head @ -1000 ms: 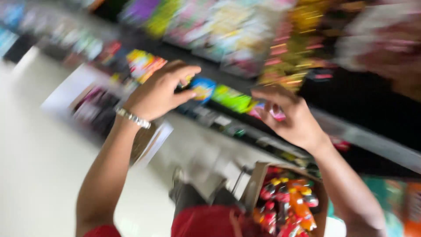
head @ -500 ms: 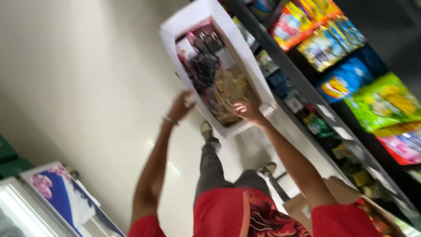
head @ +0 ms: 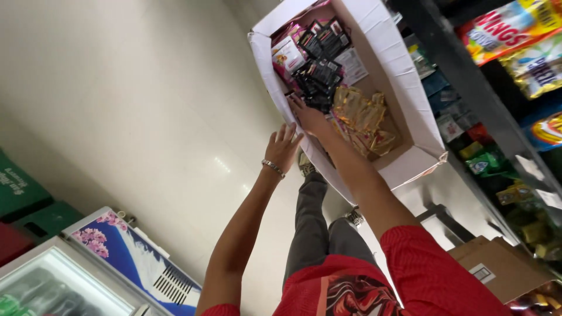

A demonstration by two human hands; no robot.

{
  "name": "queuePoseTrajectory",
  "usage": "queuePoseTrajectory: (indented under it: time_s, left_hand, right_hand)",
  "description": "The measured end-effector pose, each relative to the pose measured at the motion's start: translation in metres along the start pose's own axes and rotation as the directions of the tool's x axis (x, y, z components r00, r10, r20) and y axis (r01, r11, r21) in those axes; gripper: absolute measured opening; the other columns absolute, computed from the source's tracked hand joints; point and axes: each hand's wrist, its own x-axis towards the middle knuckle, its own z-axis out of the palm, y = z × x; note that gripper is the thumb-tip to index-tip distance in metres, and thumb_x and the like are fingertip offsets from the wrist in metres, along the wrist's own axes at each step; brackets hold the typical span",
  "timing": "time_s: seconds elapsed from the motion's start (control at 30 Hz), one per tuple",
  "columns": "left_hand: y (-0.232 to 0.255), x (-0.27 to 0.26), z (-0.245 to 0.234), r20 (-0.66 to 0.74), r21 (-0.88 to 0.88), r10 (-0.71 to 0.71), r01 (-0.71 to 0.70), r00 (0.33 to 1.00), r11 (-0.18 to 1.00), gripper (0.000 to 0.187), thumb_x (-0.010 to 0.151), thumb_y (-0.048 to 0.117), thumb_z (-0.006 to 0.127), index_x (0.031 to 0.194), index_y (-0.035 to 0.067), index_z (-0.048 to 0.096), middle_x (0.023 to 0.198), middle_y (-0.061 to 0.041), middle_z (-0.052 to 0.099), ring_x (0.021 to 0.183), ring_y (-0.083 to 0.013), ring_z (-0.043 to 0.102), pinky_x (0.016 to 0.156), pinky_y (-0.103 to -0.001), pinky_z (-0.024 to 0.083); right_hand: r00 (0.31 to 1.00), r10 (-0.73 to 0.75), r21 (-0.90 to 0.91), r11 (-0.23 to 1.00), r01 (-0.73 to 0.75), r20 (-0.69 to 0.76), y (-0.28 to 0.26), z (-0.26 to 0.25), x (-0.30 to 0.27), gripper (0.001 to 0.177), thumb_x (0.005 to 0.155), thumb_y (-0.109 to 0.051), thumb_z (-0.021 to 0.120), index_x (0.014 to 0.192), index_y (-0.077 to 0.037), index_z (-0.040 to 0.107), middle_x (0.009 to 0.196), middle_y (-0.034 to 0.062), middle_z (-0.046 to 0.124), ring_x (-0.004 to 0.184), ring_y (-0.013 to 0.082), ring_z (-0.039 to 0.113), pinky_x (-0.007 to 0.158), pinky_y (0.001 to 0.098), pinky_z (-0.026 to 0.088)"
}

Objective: The person repeatedly picks small sachets from a white cardboard box on the floor and places them onto a black shelf, arranging them in rows alongside other similar sachets. The person handles the sachets by hand, moving between the box and the shelf multiple times.

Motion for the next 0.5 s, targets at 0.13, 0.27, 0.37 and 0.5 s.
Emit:
queuePoseTrajectory:
  time_s: [0.13,0.27,0.37,0.5]
  left_hand:
    - [-0.013,0.001,0.018,-0.005,-0.072,0.048,-0.048,0.999,0.996,0.046,0.088,0.007,0.072,0.133,0.011,0.062,0.151,-0.016,0.048,0.142,-0.0383,0.043,0.114,-0.051,0.039]
    - [-0.009,-0.001,0.009,-0.037,-0.095,0.064,-0.068,0.997,0.993,0.046,0.085,0.008,0.075,0.129,0.007,0.063,0.151,-0.018,0.049,0.143,-0.0392,0.044,0.115,-0.046,0.043]
    - [-0.002,0.001,-0.001,-0.046,-0.149,0.053,-0.059,0.998,0.987,0.047,0.082,0.008,0.076,0.128,0.004,0.063,0.150,-0.020,0.049,0.142,-0.0414,0.044,0.115,-0.046,0.043]
    - [-0.002,-0.003,0.005,-0.044,-0.198,0.027,-0.035,0.999,0.980,0.044,0.085,0.007,0.074,0.128,0.002,0.063,0.151,-0.021,0.047,0.141,-0.0438,0.043,0.112,-0.047,0.044]
  right_hand:
    - [0.995,-0.021,-0.101,0.994,0.031,0.100,-0.002,-0.025,0.003,0.076,0.096,-0.010,0.056,0.163,-0.020,0.022,0.168,0.0113,0.033,0.090,0.0385,0.073,0.067,0.0516,0.059]
    - [0.995,-0.042,-0.080,0.996,0.049,0.087,0.035,0.014,0.021,0.078,0.095,-0.008,0.058,0.162,-0.026,0.023,0.163,0.0016,0.037,0.098,0.0359,0.073,0.075,0.0492,0.060]
    - [0.999,-0.052,-0.020,0.998,0.052,-0.003,0.040,0.023,0.023,0.073,0.098,-0.012,0.061,0.159,-0.028,0.025,0.160,-0.0017,0.039,0.107,0.0357,0.073,0.084,0.0472,0.060]
    - [0.978,0.006,0.056,0.998,-0.019,0.207,-0.007,-0.040,0.010,0.103,0.074,-0.001,0.063,0.163,-0.016,0.015,0.170,0.0092,0.022,0.100,0.0427,0.070,0.079,0.0517,0.057]
